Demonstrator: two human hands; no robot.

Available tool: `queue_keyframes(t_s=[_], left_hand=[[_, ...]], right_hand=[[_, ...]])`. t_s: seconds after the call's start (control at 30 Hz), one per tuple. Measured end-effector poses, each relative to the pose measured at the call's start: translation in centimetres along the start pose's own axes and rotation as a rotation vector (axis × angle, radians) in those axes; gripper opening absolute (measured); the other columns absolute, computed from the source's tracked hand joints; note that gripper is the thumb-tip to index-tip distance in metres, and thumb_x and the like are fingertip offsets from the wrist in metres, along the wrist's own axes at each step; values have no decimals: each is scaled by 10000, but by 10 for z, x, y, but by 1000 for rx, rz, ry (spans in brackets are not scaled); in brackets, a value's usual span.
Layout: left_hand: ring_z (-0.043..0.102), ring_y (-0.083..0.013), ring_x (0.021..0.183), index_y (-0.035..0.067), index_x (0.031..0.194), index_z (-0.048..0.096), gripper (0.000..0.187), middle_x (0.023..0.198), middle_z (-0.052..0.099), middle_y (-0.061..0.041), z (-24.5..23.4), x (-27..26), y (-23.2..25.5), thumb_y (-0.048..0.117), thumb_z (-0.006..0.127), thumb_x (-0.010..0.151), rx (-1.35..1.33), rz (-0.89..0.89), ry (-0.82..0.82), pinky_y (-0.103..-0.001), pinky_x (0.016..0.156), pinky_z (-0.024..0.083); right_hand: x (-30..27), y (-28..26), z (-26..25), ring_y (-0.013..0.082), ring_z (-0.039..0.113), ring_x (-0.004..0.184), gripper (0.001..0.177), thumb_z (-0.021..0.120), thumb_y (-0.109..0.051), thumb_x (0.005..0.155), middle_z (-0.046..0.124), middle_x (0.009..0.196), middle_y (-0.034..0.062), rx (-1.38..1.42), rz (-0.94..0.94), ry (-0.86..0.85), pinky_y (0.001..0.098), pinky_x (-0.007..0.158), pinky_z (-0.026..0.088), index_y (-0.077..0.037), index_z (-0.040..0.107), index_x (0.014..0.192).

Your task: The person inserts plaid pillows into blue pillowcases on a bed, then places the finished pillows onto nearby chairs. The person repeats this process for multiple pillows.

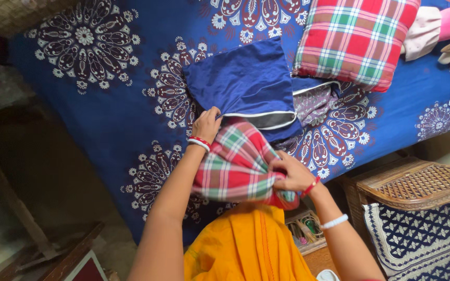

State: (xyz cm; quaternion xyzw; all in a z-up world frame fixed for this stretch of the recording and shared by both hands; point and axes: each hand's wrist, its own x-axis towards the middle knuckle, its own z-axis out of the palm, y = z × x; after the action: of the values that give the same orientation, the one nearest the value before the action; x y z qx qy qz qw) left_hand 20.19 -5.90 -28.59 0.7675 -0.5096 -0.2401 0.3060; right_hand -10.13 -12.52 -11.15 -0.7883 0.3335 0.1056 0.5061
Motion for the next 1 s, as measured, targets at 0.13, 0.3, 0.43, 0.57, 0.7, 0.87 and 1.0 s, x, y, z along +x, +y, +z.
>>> queue_keyframes(t_s=[0.13, 0.3, 0.43, 0.57, 0.7, 0.87, 1.0], left_hand=[[645, -311, 988, 121, 1010, 583, 277, 951, 672, -82, -35, 4, 0, 124, 756, 793, 91, 90, -83, -445, 814, 542], [632, -368, 929, 88, 977, 560, 387, 929, 623, -135, -52, -3, 6, 143, 806, 683, 172, 9, -43, -476, 731, 534], [652, -353, 855, 79, 973, 544, 262, 896, 620, -126, -46, -23, 30, 139, 737, 806, 63, -14, 10, -482, 746, 528], [648, -341, 838, 65, 946, 532, 175, 880, 605, -138, -43, -47, 67, 81, 654, 821, 25, 164, 78, -455, 751, 539], [643, -324, 843, 58, 934, 539, 156, 853, 592, -129, -47, -78, 99, 79, 632, 809, -126, 432, -31, -430, 758, 552], [660, -301, 806, 56, 966, 578, 208, 822, 630, -107, -60, -93, 113, 128, 645, 783, -53, 502, -216, -432, 697, 547], [655, -274, 725, 145, 714, 627, 160, 735, 663, -66, -51, -70, 126, 254, 708, 800, 76, 418, -252, -415, 674, 546]], right_hand=[[14, 10, -13, 340, 613, 1151, 370, 785, -219, 620, 588, 1198, 145, 10, 51, 124, 411, 1012, 500, -122, 736, 973], [-3, 14, -24, 352, 634, 1092, 377, 801, -248, 626, 546, 1196, 175, 25, 192, 374, 420, 967, 529, -116, 730, 972], [-15, 13, -11, 374, 631, 1075, 368, 789, -243, 645, 590, 1182, 181, -116, 214, 554, 439, 956, 528, -116, 732, 986], [-12, 11, 8, 457, 578, 1146, 345, 820, -236, 666, 566, 1209, 251, -229, 106, 699, 484, 961, 494, -96, 739, 972], [-8, 13, 25, 414, 612, 1123, 305, 784, -273, 705, 598, 1147, 212, -170, 286, 720, 468, 965, 509, -121, 723, 962], [-15, 13, 31, 445, 574, 1175, 307, 789, -285, 700, 586, 1217, 225, -267, 199, 777, 509, 985, 483, -127, 737, 959], [-20, 5, 42, 447, 562, 1160, 360, 796, -285, 615, 560, 1278, 254, -290, 113, 746, 521, 961, 459, -132, 749, 938]])
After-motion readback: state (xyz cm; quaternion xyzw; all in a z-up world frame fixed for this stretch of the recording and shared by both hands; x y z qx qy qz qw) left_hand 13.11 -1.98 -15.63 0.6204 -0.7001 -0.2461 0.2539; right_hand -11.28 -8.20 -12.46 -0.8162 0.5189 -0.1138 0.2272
